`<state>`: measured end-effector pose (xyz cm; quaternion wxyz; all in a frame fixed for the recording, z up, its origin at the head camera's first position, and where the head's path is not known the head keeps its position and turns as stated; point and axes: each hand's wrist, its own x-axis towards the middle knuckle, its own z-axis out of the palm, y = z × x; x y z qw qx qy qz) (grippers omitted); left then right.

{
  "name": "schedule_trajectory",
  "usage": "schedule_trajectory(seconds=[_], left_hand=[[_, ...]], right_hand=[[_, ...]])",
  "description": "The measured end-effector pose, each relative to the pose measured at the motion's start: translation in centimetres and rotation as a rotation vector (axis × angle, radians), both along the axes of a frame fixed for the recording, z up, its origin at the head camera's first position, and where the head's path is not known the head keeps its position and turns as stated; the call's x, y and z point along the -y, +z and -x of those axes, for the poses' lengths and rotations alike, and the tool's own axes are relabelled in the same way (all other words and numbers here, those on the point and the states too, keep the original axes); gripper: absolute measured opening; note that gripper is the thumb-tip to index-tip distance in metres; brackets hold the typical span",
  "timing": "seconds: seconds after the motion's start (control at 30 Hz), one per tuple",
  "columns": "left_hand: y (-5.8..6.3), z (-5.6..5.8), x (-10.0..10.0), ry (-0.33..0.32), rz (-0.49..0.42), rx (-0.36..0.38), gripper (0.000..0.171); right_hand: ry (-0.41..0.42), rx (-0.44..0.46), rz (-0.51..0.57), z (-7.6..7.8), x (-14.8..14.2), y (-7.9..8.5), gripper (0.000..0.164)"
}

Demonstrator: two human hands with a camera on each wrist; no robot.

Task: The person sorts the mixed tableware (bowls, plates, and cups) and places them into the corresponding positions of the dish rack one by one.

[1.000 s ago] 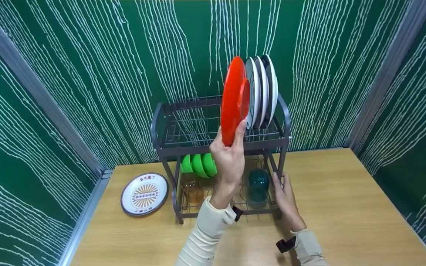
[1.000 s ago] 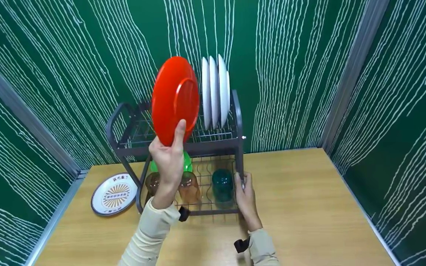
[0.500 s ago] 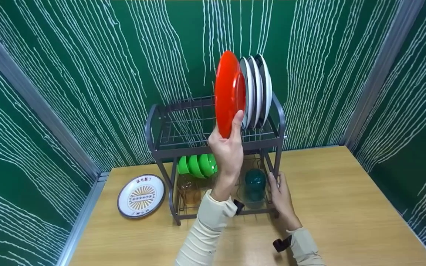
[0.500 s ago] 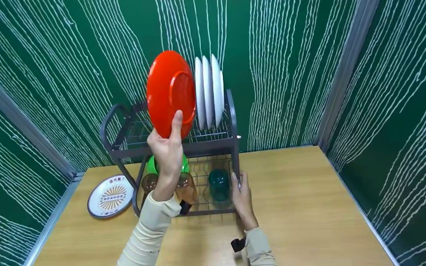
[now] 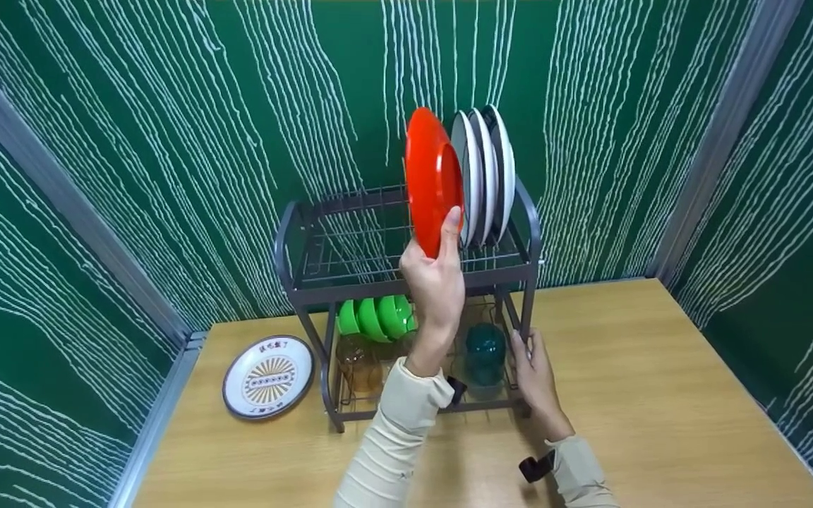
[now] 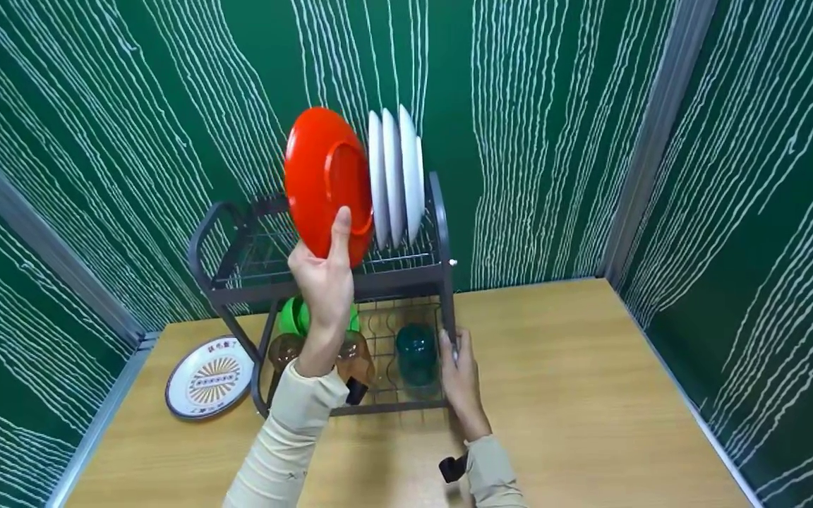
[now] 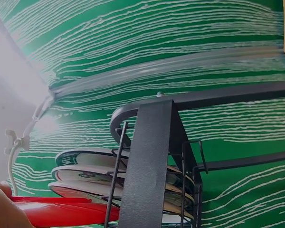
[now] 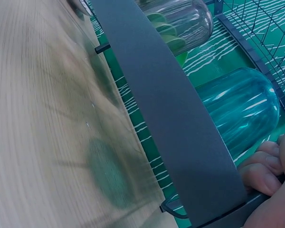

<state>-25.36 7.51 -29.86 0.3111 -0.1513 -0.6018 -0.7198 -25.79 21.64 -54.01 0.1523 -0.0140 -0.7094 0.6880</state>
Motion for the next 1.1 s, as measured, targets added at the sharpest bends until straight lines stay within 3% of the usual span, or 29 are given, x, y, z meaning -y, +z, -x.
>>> schedule_trajectory(seconds=[0.17,0.4,0.83,1.1], left_hand=[[-1.1,2.0,-0.3,-0.011,0.054,-0.016,0.036],[-1.0,3.0,0.0,-0.024,0.155,-0.025,0.035],[-0.8,4.7,0.4,-0.002,0.304,0.03,0.029],[-0.7,5.7,0.8,-0.075,0.395,-0.014,0.024]], right_hand=[[-0.009,0.002,0.005,0.7,-0.2,-1.1,0.026],[-0.053,-0.035,-0.023,1.6,-0.3,-2.8,0.03],[-0.061,-0.014,-0.024,1.4,-0.3,-2.8,0.034],[-0.019,0.015,-0.007,0.8,-0.4,-1.4,0.029]])
